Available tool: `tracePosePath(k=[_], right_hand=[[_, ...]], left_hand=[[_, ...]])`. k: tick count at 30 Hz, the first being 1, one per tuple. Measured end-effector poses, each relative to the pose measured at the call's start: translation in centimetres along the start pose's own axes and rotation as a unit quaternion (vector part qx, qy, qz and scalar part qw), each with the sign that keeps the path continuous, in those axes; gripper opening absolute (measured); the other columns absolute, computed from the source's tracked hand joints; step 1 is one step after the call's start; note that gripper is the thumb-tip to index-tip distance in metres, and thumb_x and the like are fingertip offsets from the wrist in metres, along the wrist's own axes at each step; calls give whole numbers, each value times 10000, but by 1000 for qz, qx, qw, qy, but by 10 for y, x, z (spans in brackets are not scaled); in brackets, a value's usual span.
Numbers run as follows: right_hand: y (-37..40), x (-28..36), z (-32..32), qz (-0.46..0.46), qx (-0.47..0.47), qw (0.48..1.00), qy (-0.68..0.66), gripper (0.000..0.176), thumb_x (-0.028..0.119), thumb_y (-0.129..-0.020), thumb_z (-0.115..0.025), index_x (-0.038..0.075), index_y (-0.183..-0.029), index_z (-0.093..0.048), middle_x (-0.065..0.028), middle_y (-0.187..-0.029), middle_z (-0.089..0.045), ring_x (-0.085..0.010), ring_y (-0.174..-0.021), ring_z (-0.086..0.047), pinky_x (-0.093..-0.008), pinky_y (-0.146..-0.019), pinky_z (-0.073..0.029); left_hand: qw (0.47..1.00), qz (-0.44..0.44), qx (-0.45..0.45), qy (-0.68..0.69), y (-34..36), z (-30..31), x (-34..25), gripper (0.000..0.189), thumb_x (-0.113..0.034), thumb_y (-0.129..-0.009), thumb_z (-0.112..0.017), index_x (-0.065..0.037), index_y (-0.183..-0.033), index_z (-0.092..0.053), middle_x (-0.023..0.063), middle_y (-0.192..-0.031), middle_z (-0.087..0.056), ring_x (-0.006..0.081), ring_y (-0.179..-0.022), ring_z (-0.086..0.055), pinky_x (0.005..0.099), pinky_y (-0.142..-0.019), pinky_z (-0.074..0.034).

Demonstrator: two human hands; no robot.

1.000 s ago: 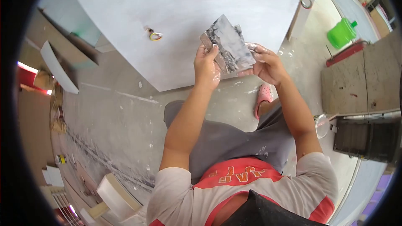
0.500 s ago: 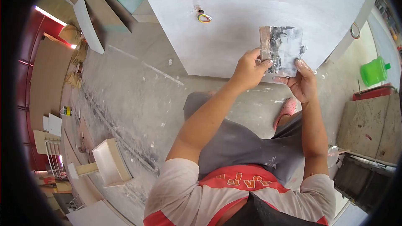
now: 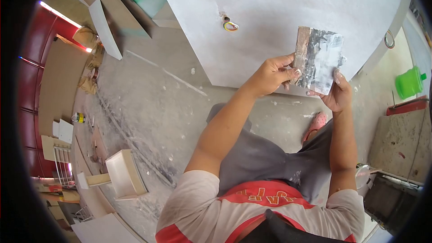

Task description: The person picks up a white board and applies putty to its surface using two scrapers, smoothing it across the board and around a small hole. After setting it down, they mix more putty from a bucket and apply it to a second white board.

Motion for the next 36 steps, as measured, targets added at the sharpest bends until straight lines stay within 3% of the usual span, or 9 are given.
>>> tracePosePath(k=[8, 15, 18, 19, 22, 23, 27, 31, 36], right_hand=[[15, 8, 29, 89, 17, 993, 76, 602, 176, -869, -592, -41, -1360, -320, -260, -1313, -449, -453, -1108, -526, -618, -697, -538], [14, 9, 0, 53, -22, 998, -35, 501, 153, -879, -522, -37, -1324, -393, -198, -1317, -489, -339, -1140, -549, -495, -966, -450], [10, 12, 26, 67, -119, 990, -43, 405, 133, -889, -494, -45, -1252, -468, -184, -1230, -568, -306, -1107, -579, -477, -948, -467], [8, 16, 15, 91, -201, 975, -35, 237, 130, -887, -525, -29, -1061, -557, -119, -970, -658, -229, -934, -644, -388, -828, -533], [13, 34, 25, 124, -179, 974, -60, 190, 133, -898, -520, 2, -1027, -569, -85, -923, -654, -213, -875, -646, -371, -785, -541], [13, 44, 20, 149, -31, 988, -11, 172, 131, -910, -511, 17, -1030, -557, -80, -991, -638, -195, -871, -642, -364, -758, -544], [18, 64, 14, 199, -302, 927, 94, 195, 110, -914, -509, 26, -1088, -541, -88, -1010, -632, -174, -833, -634, -322, -719, -533], [19, 49, 19, 162, -219, 949, 160, 253, 21, -854, -565, -5, -1106, -552, -79, -976, -640, -152, -846, -630, -297, -743, -520], [15, 29, -3, 105, -277, 898, 326, 319, -20, -755, -655, -35, -1057, -554, -138, -912, -653, -176, -791, -637, -295, -700, -515]], left_hand=[[997, 19, 67, 27, 2, -6, -5, 377, -65, -904, -559, -23, -1276, -524, 0, -873, -603, 55, -688, -527, 218, -544, -471], [998, 23, 51, 19, 2, -10, -7, 425, -58, -904, -554, -14, -1320, -482, 5, -908, -605, 53, -699, -523, 217, -550, -467], [999, 1, -3, -53, -1, -14, -3, 447, -49, -900, -551, -12, -1336, -464, 14, -952, -615, 52, -718, -524, 214, -557, -463], [998, 3, -8, -63, -2, -14, -1, 454, -45, -897, -550, -12, -1341, -459, 17, -967, -617, 52, -727, -525, 212, -558, -461], [1000, 9, -8, -12, 2, -15, -5, 432, -25, -884, -544, 0, -1310, -480, 30, -980, -620, 73, -757, -546, 230, -583, -469], [1000, 11, -4, 18, 5, -15, -9, 417, -17, -878, -541, 6, -1292, -493, 35, -980, -620, 84, -767, -556, 240, -595, -475], [960, -17, -72, 272, 3, 2, -1, 388, 40, -822, -544, 7, -1201, -467, 98, -1063, -583, 177, -897, -606, 336, -769, -523], [949, -33, -175, 260, 4, 4, -3, 463, 63, -813, -564, 0, -1247, -417, 110, -1125, -565, 204, -1050, -580, 342, -895, -493], [971, -101, -175, 127, 3, -13, 0, 413, 40, -857, -546, 4, -1248, -418, 80, -1145, -558, 152, -1047, -557, 304, -896, -464]])
Point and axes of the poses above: each hand's wrist, its own y-axis away from the middle knuckle, its own z-axis out of the back of the hand, x = y × z, the point moved 4 cm from there along -y, towards the middle knuckle
